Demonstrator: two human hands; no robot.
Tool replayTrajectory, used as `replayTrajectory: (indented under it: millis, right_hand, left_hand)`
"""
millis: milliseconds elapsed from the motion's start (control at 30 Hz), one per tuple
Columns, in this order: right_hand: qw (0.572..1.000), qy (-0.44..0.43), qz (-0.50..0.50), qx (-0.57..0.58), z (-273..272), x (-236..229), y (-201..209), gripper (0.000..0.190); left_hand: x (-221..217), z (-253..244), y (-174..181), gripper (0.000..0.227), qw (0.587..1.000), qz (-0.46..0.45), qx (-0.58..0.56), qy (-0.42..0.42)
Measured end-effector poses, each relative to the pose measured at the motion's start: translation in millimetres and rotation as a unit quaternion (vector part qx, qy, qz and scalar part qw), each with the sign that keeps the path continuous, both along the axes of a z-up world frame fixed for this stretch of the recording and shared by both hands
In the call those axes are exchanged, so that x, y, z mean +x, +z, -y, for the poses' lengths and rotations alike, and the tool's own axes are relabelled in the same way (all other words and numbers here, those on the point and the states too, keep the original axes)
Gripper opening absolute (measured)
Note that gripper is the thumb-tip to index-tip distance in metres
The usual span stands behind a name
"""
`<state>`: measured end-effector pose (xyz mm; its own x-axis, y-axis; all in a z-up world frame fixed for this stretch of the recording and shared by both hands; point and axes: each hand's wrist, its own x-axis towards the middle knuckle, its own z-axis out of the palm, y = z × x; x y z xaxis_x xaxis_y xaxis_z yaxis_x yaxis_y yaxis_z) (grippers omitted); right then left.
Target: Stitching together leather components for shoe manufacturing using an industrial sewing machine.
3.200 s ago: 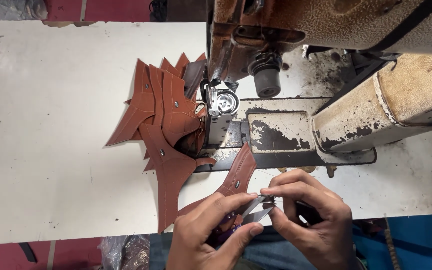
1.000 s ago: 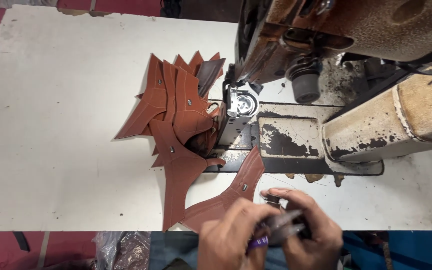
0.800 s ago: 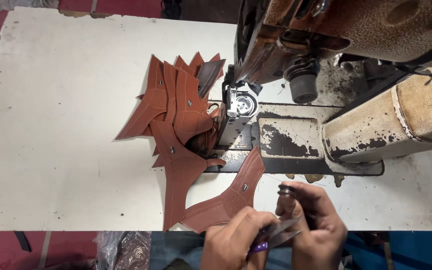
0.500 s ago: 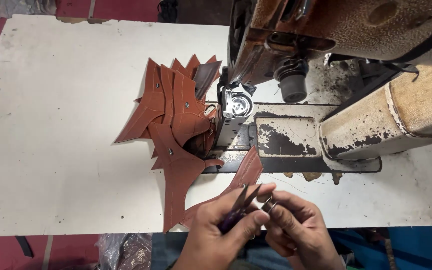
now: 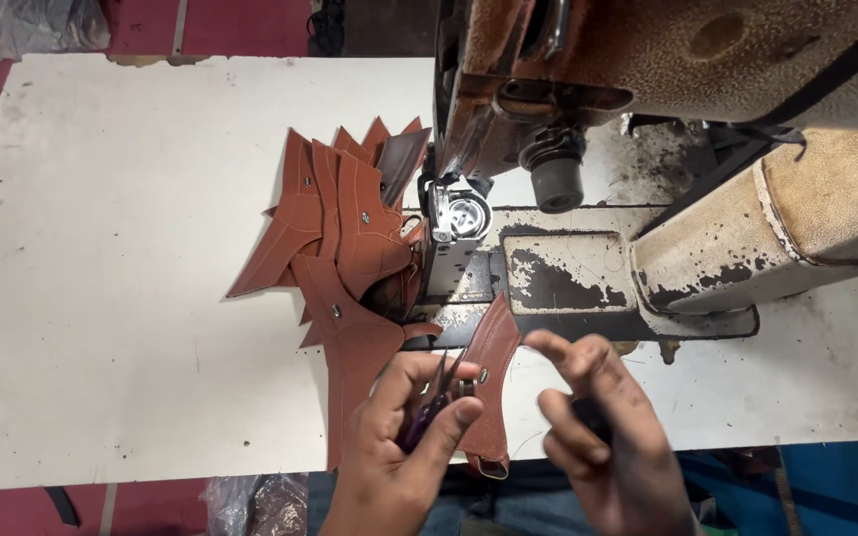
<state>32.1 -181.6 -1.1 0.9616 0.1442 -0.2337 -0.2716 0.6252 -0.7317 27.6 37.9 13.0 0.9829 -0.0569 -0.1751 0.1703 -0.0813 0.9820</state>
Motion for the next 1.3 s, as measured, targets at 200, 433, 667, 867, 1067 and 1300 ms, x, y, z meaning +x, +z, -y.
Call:
replayTrajectory:
  millis: [200, 433, 667, 867, 1067, 1300]
  right_hand:
    - [0.968, -0.099, 0.010, 0.232, 78.4, 9.9, 2.7, 0.016]
    - [0.972, -0.197, 0.056, -0.119, 91.3, 1.5, -8.8, 0.019]
    - [0.897, -0.154, 0.050, -0.411, 87.0, -16.0, -31.9, 0.022]
    - [0.917, 0.062, 0.164, -0.358, -22.3, 6.6, 11.2, 0.017]
    - [0.830, 0.034, 0.300, -0.469, -35.9, 11.1, 34.7, 0.010]
    - [0.787, -0.030, 0.276, -0.551, -15.4, -4.3, 22.6, 0.009]
  left_hand:
    - [-5.6, -35.4, -28.2, 0.033, 0.976, -0.038, -0.200, 0.083]
    - [4.3, -44.9, -18.7, 0.035, 0.985, 0.043, -0.125, 0.112]
    - [6.1, -6.5, -10.4, 0.032, 0.999, 0.045, 0.000, 0.005]
    - [13.9, 4.3, 23.4, 0.035, 0.958, 0.263, 0.110, -0.040]
    - [4.5, -12.6, 8.1, 0.028, 0.990, 0.101, 0.096, -0.024]
    - [2.8, -9.9, 1.3, 0.018, 0.982, 0.135, -0.127, -0.023]
